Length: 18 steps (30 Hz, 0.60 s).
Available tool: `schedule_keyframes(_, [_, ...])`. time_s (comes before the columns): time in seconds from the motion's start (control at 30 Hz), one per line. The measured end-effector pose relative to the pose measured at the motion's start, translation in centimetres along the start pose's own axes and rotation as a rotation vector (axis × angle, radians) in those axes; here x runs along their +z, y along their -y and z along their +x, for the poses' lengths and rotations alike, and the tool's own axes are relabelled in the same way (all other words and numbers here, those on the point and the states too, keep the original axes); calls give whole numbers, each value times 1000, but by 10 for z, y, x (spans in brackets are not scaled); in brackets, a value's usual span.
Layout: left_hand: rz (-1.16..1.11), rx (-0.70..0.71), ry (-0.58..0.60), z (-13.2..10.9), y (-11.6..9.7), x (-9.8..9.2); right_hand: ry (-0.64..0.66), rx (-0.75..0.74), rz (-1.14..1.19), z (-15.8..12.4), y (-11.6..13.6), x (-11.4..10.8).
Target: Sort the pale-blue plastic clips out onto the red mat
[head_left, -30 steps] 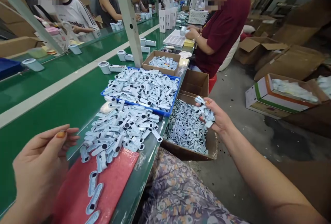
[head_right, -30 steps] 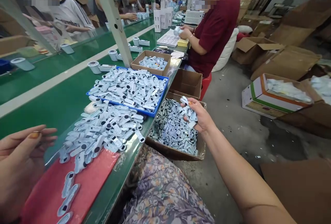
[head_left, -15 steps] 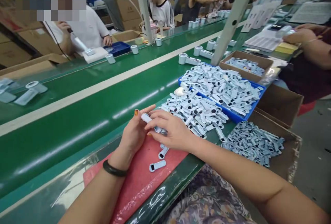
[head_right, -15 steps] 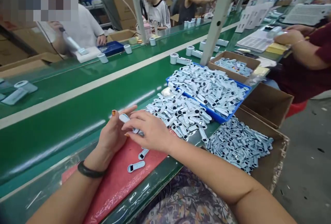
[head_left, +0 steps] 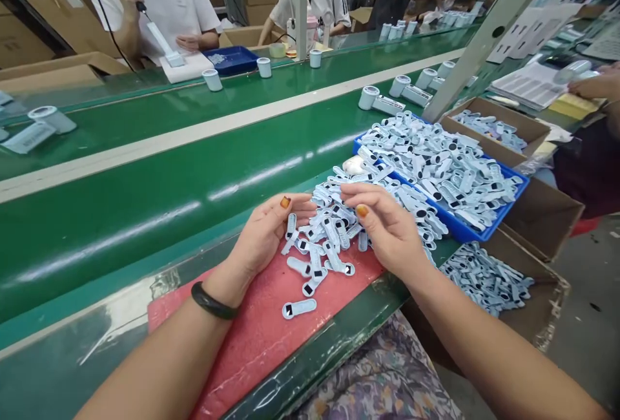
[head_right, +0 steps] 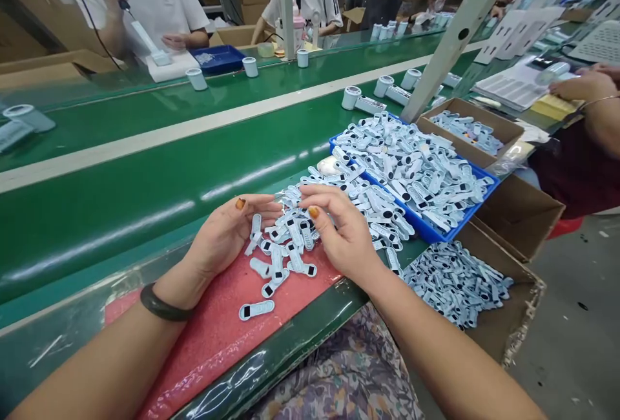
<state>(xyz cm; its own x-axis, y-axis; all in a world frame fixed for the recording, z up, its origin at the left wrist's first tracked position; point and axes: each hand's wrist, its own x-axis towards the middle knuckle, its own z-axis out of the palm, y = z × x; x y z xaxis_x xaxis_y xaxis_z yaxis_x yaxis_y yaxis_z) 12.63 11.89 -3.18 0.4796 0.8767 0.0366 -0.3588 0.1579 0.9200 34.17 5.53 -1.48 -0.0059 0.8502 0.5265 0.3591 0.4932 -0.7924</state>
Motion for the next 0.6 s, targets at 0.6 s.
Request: schedule_keyframes(0.6, [-33, -108, 44, -1, -4, -3, 264, -174, -674, -58, 6, 5])
